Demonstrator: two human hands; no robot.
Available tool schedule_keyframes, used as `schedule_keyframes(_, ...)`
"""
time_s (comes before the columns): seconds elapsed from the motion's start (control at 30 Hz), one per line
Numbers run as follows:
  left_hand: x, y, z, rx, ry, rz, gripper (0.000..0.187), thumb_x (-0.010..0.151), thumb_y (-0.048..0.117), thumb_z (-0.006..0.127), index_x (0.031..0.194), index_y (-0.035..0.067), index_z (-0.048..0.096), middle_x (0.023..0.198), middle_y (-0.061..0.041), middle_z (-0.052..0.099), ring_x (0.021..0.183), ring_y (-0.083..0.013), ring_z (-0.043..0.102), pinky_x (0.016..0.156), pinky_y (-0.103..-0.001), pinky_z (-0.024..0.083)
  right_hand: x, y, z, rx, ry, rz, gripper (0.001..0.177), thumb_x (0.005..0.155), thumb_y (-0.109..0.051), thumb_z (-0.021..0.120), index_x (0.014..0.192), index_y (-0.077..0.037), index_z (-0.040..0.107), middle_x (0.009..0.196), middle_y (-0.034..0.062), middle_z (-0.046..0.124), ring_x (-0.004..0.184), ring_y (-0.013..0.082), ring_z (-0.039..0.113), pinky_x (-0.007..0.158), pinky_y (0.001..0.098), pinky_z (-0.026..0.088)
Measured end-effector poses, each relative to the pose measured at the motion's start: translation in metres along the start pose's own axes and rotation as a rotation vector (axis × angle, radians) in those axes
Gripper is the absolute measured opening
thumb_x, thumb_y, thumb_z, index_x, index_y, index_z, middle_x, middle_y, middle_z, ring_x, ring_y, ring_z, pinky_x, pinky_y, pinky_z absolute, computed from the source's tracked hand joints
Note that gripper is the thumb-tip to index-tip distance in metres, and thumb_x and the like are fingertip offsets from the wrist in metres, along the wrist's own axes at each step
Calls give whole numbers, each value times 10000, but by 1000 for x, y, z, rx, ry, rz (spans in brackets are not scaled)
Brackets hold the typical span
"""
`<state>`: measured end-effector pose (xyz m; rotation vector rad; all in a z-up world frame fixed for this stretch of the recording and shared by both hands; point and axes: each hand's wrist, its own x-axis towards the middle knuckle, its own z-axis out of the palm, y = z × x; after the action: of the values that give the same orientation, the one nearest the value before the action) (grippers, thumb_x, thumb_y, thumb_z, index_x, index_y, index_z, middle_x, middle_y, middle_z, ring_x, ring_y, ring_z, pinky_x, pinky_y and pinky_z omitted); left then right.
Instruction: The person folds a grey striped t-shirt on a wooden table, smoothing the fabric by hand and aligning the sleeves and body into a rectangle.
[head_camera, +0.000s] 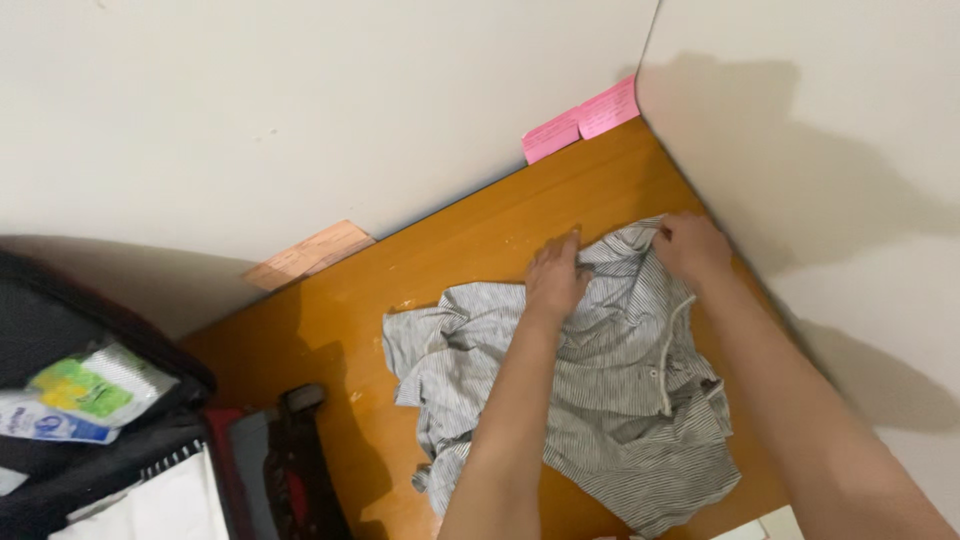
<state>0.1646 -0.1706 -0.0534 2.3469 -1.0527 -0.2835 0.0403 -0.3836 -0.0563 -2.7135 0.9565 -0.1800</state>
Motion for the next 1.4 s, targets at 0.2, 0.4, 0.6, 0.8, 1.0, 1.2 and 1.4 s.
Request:
schedule_keyframes(0.2,41,-5,1,-288,-288,-285,407,859,380,738,1183,135,770,1087,-137,777,1030,-319,735,923,-419,559,67,-7,-57,-231,-461,177,398,864,-359,607,1210,-222,749,1265,87,710,1152,336,670,937,478,540)
schedule_keyframes(0.4,60,13,-19,-502,369,-363,259,938,260,630,1129,108,716,1060,-131,750,974,-321,719,872,-423,555,52,-29,-67,473,129,145,416,1061,-363,509,1400,-160,637,1211,159,732,1122,335,711,1008,448,540)
schedule_keyframes(0.6,14,20,-5,-35,103,9,256,988,184,552,1180,158,718,1172,-68,746,1146,-275,666,1077,-419,482,-35,-32,-33,252,80,207,365,983,-368,639,1168,-57,686,1141,180,705,1049,396,651,861,509,515)
schedule_keyframes(0.8,-28,21,32,217,-199,82,651,966,414,523,1540,151,366,1673,-89,212,1545,-337,144,1216,-610,88,-97,-3,19,1,201,-6,336,914,-381,656,989,-53,670,990,178,665,962,393,642,792,497,515)
schedule_keyframes(1.0,-27,28,40,351,-300,10,717,1016,486,406,1631,181,198,1727,-63,61,1584,-313,12,1230,-630,-8,-109,31,18,218,105,301,397,1009,-443,620,1062,-50,641,847,205,695,811,445,674,720,553,521)
schedule_keyframes(1.2,-35,32,44,373,-211,48,707,1014,482,390,1618,163,207,1706,-90,92,1569,-318,25,1226,-615,-3,-134,41,-29,118,-15,402,282,1026,-350,604,1129,-93,654,952,198,747,888,417,705,760,536,542)
schedule_keyframes(1.4,-104,47,53,227,-9,284,617,1073,427,410,1600,108,377,1706,-110,248,1602,-309,170,1272,-599,60,-159,7,-40,78,288,-134,339,962,-183,614,1276,-65,669,1420,154,607,1283,358,578,1063,487,482)
